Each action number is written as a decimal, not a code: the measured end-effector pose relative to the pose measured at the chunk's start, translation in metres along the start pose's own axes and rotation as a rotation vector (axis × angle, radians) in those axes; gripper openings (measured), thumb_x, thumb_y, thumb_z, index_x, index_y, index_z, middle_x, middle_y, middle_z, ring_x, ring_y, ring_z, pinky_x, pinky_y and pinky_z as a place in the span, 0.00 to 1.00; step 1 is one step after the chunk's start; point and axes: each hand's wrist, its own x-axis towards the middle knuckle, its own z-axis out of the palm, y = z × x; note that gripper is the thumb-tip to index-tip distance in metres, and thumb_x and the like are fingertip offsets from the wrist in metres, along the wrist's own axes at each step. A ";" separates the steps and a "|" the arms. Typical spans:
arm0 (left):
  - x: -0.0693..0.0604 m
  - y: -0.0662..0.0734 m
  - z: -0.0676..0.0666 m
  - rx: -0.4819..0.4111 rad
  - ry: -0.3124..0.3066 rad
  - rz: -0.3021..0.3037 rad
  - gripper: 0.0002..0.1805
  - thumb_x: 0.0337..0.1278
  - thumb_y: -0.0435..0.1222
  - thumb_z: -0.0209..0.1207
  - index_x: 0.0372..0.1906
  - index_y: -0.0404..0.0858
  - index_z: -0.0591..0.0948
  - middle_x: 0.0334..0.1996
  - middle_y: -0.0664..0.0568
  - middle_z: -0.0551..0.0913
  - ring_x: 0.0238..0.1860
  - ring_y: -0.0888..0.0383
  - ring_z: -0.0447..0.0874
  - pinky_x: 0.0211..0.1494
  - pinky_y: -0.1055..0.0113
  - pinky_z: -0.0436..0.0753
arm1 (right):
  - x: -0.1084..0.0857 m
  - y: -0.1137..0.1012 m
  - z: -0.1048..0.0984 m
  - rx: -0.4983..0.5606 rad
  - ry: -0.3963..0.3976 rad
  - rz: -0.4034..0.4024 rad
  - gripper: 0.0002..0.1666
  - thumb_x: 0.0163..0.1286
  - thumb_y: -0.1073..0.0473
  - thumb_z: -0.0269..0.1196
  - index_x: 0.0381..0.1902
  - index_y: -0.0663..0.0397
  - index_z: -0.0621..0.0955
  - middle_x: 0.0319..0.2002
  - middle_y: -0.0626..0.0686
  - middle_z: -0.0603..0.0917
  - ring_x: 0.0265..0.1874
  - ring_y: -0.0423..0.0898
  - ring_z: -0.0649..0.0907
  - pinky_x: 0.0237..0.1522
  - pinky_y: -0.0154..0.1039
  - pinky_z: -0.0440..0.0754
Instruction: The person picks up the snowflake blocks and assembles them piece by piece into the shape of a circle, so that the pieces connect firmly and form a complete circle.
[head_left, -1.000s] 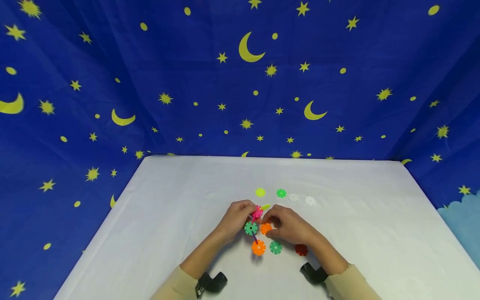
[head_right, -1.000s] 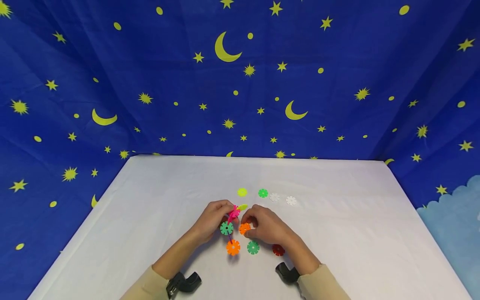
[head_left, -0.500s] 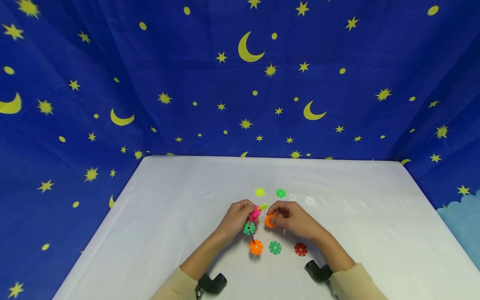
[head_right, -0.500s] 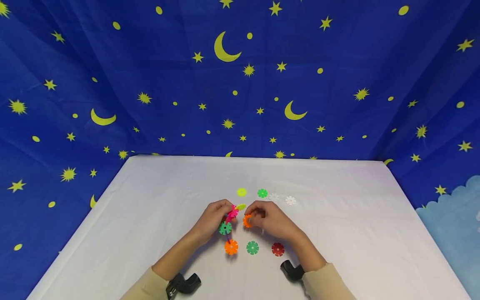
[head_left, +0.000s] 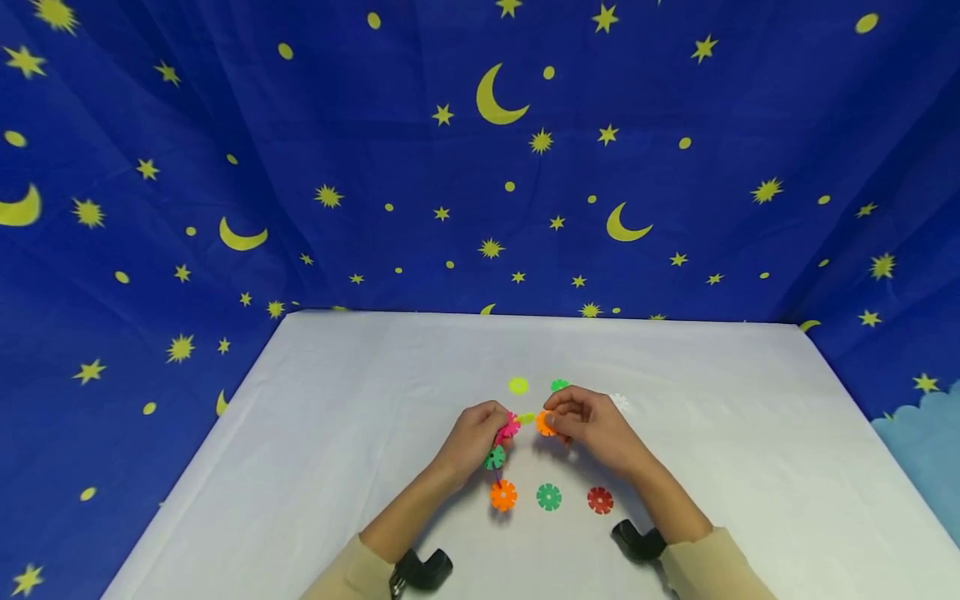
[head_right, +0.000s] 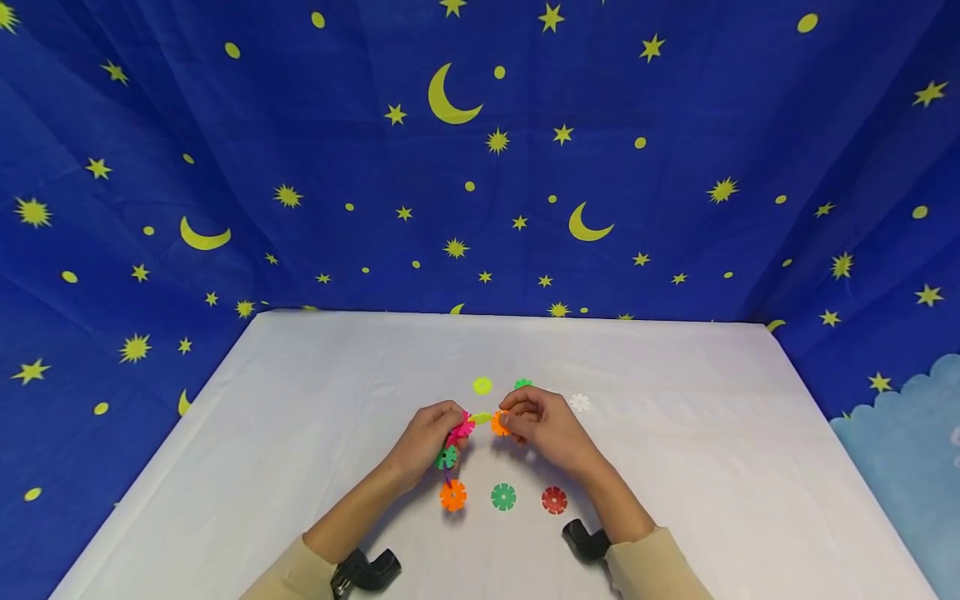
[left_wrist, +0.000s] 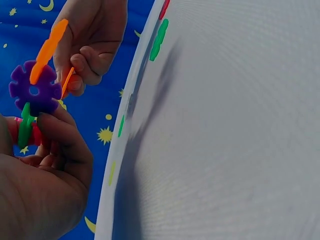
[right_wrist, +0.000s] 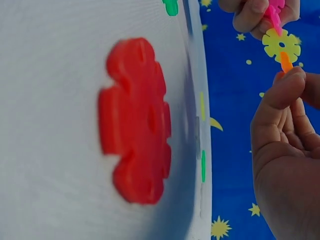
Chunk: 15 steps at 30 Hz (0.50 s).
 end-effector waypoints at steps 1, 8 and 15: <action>0.000 0.001 0.000 -0.002 -0.001 -0.001 0.11 0.66 0.34 0.48 0.32 0.31 0.77 0.18 0.50 0.77 0.15 0.61 0.68 0.19 0.72 0.70 | 0.000 -0.001 0.000 -0.001 0.010 -0.003 0.14 0.66 0.57 0.65 0.45 0.59 0.79 0.33 0.58 0.82 0.25 0.55 0.80 0.29 0.45 0.81; -0.011 0.020 0.002 -0.004 -0.010 -0.007 0.11 0.66 0.31 0.46 0.32 0.28 0.75 0.17 0.49 0.75 0.13 0.61 0.67 0.17 0.73 0.70 | -0.001 -0.001 -0.002 0.014 0.020 0.014 0.16 0.68 0.56 0.63 0.47 0.62 0.82 0.34 0.58 0.83 0.28 0.63 0.79 0.30 0.46 0.82; -0.012 0.020 0.004 0.027 0.006 -0.010 0.12 0.67 0.32 0.46 0.32 0.29 0.75 0.17 0.52 0.74 0.13 0.61 0.66 0.16 0.74 0.68 | -0.001 0.000 0.001 -0.019 0.016 0.023 0.18 0.69 0.53 0.62 0.48 0.61 0.82 0.31 0.58 0.82 0.26 0.53 0.79 0.30 0.46 0.80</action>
